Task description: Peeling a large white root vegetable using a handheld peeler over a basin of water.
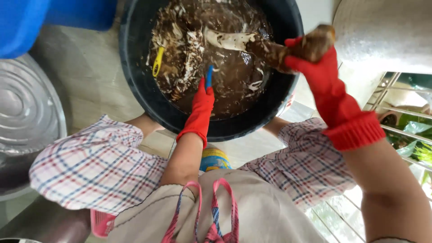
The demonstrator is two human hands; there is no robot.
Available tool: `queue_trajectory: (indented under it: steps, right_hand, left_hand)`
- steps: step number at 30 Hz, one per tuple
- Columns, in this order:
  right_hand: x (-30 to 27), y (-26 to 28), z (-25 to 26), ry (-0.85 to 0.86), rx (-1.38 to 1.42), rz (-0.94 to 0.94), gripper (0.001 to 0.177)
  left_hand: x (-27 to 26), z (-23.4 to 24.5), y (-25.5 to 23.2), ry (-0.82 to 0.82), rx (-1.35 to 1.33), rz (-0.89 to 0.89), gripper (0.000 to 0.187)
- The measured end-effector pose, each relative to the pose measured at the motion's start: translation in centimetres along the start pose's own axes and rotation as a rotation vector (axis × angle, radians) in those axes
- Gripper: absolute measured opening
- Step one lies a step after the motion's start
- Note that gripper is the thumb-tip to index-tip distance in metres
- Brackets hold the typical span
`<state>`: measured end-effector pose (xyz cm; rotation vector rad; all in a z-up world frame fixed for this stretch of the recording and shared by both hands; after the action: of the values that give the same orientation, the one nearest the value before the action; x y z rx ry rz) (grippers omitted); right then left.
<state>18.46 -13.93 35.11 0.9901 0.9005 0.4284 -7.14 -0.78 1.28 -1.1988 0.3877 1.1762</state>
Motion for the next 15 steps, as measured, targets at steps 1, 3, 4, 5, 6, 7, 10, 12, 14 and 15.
queue_trajectory:
  steps: [1,3,4,5,6,7,10,12,14,15]
  right_hand:
    - [1.5,-1.8,0.4,-0.096,0.074,0.13,0.026]
    - [1.8,-0.6,-0.6,-0.186,0.181,0.15,0.021]
    - [1.9,-0.1,-1.1,-0.279,0.288,0.149,0.017]
    - [1.8,0.6,-1.4,-0.274,0.29,0.155,0.017]
    - [1.4,1.0,-1.7,-0.316,0.316,0.128,0.022]
    - [1.1,1.5,-1.9,-0.358,0.342,0.102,0.028]
    - [-0.8,5.1,-3.1,-0.347,0.162,0.215,0.031]
    - [-0.4,4.1,-1.6,-0.207,-0.473,-0.112,0.015]
    - [-3.9,5.5,-1.4,-0.034,-1.095,-0.453,0.004]
    - [-7.2,8.4,-2.7,0.026,-1.072,-0.186,0.004]
  left_hand:
    - [0.0,0.6,-0.3,-0.064,-0.001,-0.106,0.065]
    - [-2.6,4.0,-4.0,-0.075,-0.02,-0.289,0.064]
    - [-4.1,5.7,-5.8,-0.068,-0.034,-0.462,0.067]
    - [-4.0,6.2,-7.0,-0.077,-0.033,-0.463,0.067]
    - [-3.9,6.7,-8.2,-0.067,0.062,-0.479,0.062]
    - [-3.9,7.1,-9.3,-0.056,0.157,-0.494,0.059]
    - [-6.2,7.8,-13.7,0.026,0.376,-0.409,0.078]
    - [-7.4,7.4,-15.0,-0.092,0.449,-0.549,0.084]
    - [-9.0,7.1,-16.3,-0.216,0.516,-0.693,0.09]
    - [-9.8,7.0,-16.8,-0.251,0.514,-0.723,0.08]
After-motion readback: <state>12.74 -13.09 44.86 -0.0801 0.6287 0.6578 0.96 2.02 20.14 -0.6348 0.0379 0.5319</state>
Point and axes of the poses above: each hand's wrist, its own x-axis towards the middle knuckle, its own z-axis out of the back of the hand, y = z × x, the point moved 3 cm from there along x, towards the middle knuckle, and after that the axes turned 8 degrees about y, right-handed, at the moved point
